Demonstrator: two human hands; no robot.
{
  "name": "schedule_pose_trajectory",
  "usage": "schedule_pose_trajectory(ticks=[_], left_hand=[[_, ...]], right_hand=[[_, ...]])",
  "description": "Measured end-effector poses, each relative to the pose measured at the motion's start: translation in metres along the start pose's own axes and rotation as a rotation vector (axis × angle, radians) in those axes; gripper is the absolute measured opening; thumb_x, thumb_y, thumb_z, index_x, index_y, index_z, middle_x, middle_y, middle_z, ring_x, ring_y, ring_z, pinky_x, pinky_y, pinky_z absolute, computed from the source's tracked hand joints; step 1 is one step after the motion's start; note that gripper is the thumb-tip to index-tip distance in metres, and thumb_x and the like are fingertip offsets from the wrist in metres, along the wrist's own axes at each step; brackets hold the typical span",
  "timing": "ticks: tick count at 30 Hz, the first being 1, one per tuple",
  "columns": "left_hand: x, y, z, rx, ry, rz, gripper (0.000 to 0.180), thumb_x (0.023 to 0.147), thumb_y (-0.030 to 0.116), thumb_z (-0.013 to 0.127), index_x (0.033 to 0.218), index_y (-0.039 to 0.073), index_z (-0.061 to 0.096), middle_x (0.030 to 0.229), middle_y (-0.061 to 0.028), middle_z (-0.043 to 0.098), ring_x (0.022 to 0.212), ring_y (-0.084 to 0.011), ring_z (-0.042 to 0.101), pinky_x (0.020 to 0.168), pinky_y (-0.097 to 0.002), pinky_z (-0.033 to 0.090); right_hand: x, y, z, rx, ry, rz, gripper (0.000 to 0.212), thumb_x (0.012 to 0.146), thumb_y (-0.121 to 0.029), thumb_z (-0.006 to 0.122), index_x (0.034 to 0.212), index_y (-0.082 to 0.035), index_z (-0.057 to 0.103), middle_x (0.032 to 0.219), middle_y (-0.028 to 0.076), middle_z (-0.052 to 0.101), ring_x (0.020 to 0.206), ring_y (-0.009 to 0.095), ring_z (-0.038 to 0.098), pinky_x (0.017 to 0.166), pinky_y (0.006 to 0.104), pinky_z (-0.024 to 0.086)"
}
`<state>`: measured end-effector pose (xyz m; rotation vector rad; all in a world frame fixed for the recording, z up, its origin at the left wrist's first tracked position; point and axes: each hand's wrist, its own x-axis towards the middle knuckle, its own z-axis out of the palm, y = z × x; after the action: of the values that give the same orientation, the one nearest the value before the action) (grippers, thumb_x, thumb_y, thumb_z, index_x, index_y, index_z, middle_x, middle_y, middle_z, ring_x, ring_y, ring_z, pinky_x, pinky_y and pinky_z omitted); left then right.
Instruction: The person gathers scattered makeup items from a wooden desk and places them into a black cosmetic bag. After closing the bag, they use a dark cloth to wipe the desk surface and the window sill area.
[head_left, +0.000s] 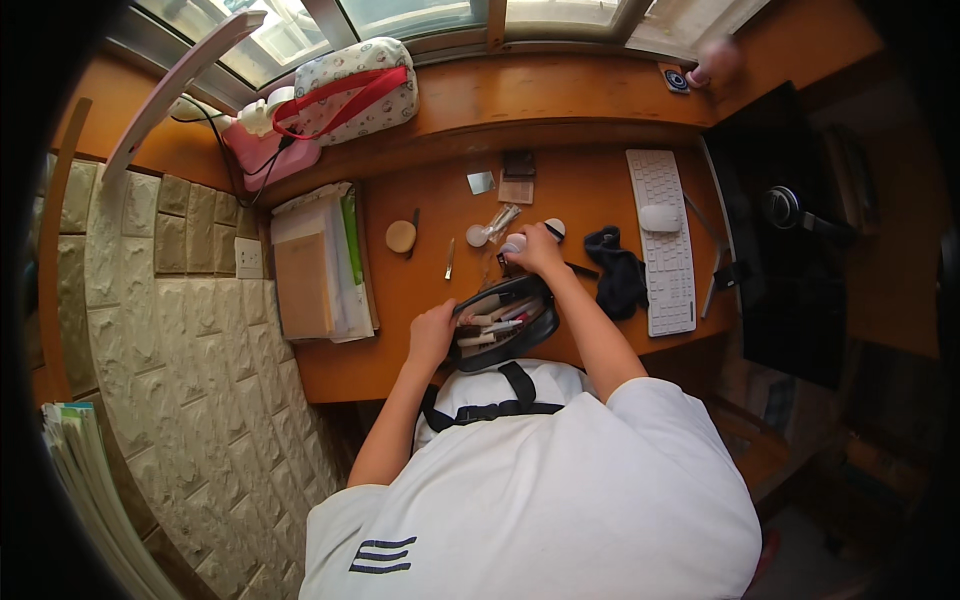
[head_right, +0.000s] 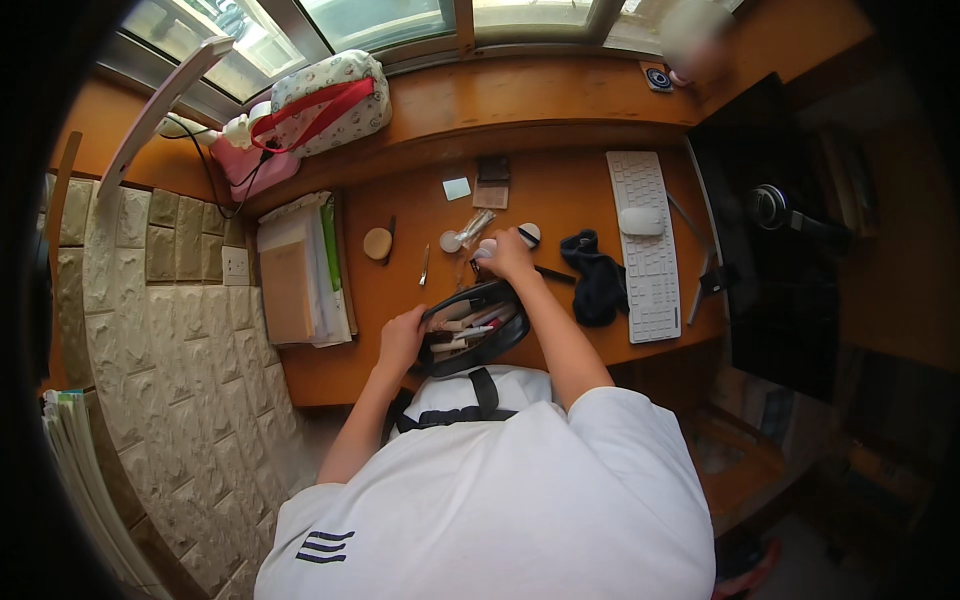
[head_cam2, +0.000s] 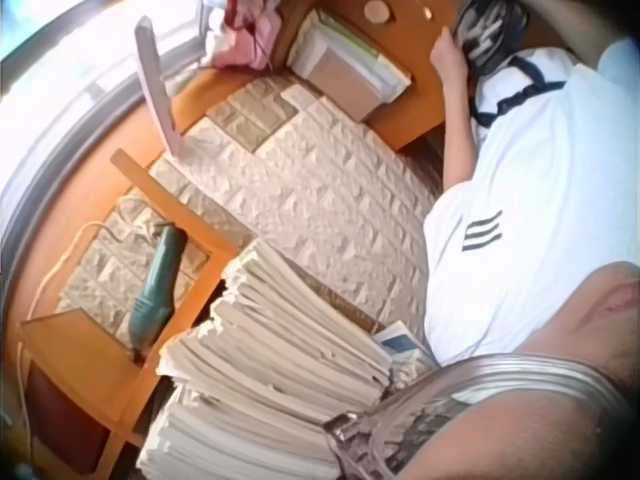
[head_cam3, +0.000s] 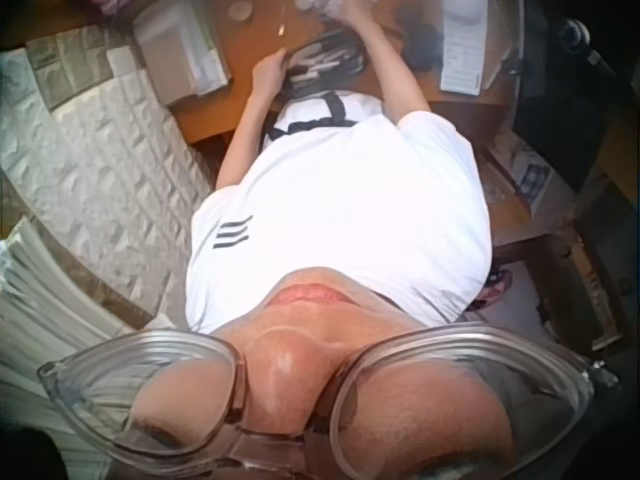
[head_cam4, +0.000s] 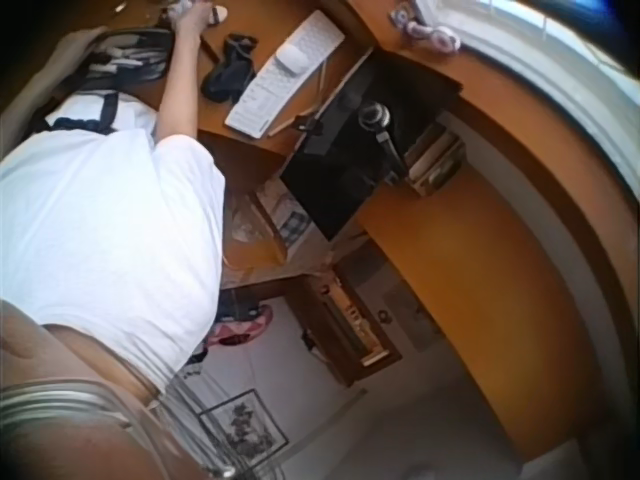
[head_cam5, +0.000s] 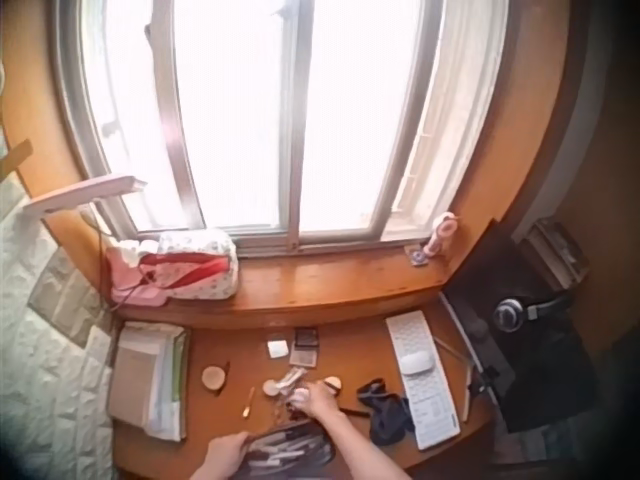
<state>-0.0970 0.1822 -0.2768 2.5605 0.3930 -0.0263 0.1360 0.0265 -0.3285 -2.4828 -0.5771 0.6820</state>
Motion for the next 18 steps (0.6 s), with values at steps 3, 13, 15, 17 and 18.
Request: schedule_pose_trajectory(ticks=[3, 13, 15, 17, 18], left_hand=[[-0.001, 0.002, -0.004, -0.022, -0.057, -0.044, 0.013, 0.094, 0.02, 0.061, 0.102, 0.01, 0.064, 0.082, -0.017, 0.068, 0.078, -0.0389, 0.066, 0.066, -0.0473, 0.051], [0.007, -0.005, 0.002, -0.033, -0.061, -0.038, 0.014, 0.095, 0.023, 0.059, 0.099, 0.009, 0.063, 0.076, -0.0185, 0.067, 0.074, -0.0393, 0.066, 0.064, -0.0492, 0.051], [0.005, -0.005, 0.002, -0.044, -0.042, -0.039, 0.015, 0.096, 0.023, 0.059, 0.099, 0.009, 0.062, 0.076, -0.019, 0.067, 0.074, -0.0399, 0.066, 0.064, -0.0499, 0.051], [0.003, -0.002, 0.001, -0.032, -0.083, -0.047, 0.014, 0.094, 0.022, 0.06, 0.1, 0.009, 0.062, 0.077, -0.0186, 0.067, 0.074, -0.0399, 0.066, 0.064, -0.0499, 0.051], [0.001, -0.002, 0.0, -0.026, -0.104, -0.053, 0.013, 0.094, 0.021, 0.06, 0.1, 0.009, 0.062, 0.078, -0.0185, 0.067, 0.075, -0.0399, 0.066, 0.064, -0.0499, 0.051]], right_hand=[[-0.008, 0.016, -0.007, 0.062, 0.034, -0.026, 0.053, 0.068, -0.032, 0.088, 0.108, -0.004, 0.07, 0.109, 0.017, 0.064, 0.102, 0.035, 0.063, 0.09, 0.0419, 0.051], [-0.133, -0.057, -0.04, 0.811, 0.058, -0.179, 0.041, 0.076, -0.007, 0.085, 0.108, -0.001, 0.06, 0.103, 0.01, 0.069, 0.095, 0.016, 0.07, 0.082, 0.0292, 0.058], [-0.147, -0.061, -0.013, 0.682, -0.011, -0.25, 0.035, 0.081, -0.017, 0.082, 0.103, -0.002, 0.06, 0.093, 0.011, 0.07, 0.087, 0.02, 0.073, 0.078, 0.0303, 0.058], [-0.147, -0.059, 0.004, 0.375, -0.013, -0.348, 0.029, 0.086, -0.024, 0.076, 0.101, -0.004, 0.061, 0.083, 0.011, 0.069, 0.08, 0.024, 0.072, 0.071, 0.0324, 0.057], [-0.145, -0.059, 0.007, 0.167, 0.0, -0.395, 0.027, 0.089, -0.026, 0.073, 0.101, -0.005, 0.061, 0.079, 0.011, 0.069, 0.077, 0.026, 0.071, 0.068, 0.0339, 0.056]])
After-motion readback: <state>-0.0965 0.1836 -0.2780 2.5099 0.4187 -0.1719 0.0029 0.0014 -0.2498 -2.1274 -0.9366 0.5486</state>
